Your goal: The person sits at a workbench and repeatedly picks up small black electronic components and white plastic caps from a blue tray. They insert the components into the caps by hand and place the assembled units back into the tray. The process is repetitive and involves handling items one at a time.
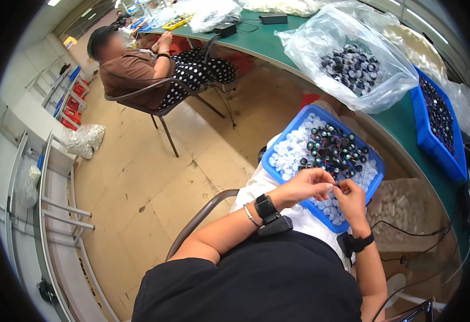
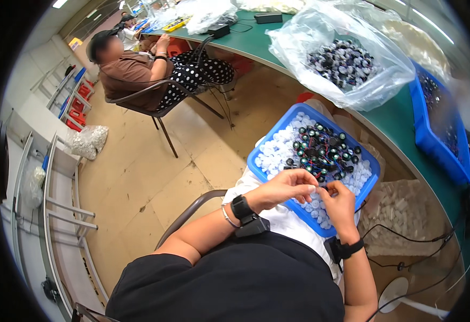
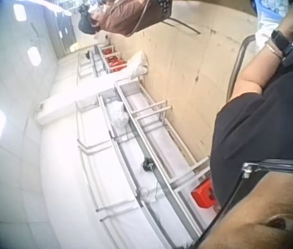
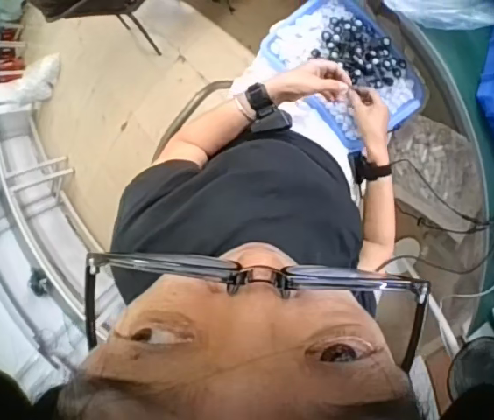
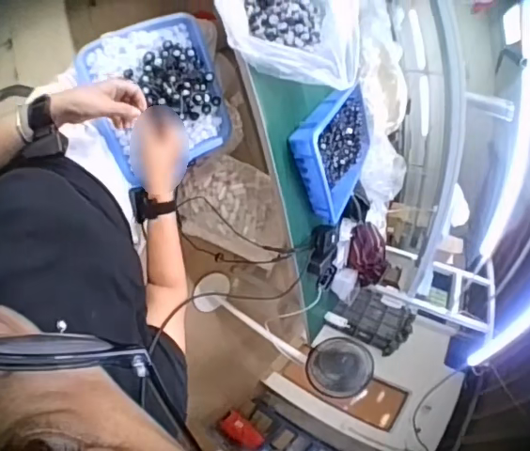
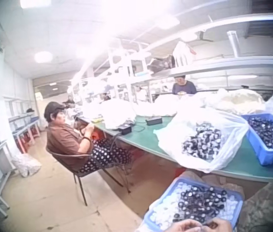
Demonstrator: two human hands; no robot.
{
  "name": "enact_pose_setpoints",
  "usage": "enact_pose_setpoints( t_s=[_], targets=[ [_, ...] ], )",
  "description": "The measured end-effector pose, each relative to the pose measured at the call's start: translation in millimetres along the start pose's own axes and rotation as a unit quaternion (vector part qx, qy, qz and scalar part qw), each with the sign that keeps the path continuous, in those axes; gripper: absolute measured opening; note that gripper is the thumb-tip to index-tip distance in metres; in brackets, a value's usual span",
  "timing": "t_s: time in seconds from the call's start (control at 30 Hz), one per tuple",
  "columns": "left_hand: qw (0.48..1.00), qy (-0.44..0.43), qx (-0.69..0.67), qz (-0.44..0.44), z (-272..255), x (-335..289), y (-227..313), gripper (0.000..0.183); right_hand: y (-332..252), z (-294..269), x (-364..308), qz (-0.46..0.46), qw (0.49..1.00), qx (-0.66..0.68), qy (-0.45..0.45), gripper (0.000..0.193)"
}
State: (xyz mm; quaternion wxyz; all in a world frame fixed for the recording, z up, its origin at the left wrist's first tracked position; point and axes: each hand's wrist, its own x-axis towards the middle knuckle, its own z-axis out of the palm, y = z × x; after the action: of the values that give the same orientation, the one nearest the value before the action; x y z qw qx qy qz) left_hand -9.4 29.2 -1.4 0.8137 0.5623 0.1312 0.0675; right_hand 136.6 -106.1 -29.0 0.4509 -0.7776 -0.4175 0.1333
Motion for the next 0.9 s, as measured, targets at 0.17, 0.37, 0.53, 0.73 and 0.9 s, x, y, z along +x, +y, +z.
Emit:
enact_pose_setpoints(
  t_s=[0.17, 0.37, 0.53, 0.73, 0.9],
  targets=[
    [0.998, -0.008, 0.062, 0.022, 11, 7, -6, 0.02, -22, -27, -4, 0.163, 0.964, 0.195, -0.074, 0.018],
    [0.987, 0.019, 0.125, 0.097, 27, 6, -3, 0.021, -38, -48, -10, 0.1, 0.939, 0.321, -0.073, 0.014],
    [0.972, 0.052, 0.19, 0.129, 40, 3, -7, 0.025, -51, -46, -17, 0.08, 0.95, 0.29, -0.084, 0.011],
    [0.982, 0.071, 0.138, 0.111, 41, -2, -8, 0.021, -43, -46, -20, 0.094, 0.957, 0.229, -0.153, 0.014],
    [0.994, -0.008, 0.0, 0.113, 36, -1, -15, 0.016, -44, -59, -17, 0.154, 0.902, 0.274, -0.297, 0.013]
  ],
)
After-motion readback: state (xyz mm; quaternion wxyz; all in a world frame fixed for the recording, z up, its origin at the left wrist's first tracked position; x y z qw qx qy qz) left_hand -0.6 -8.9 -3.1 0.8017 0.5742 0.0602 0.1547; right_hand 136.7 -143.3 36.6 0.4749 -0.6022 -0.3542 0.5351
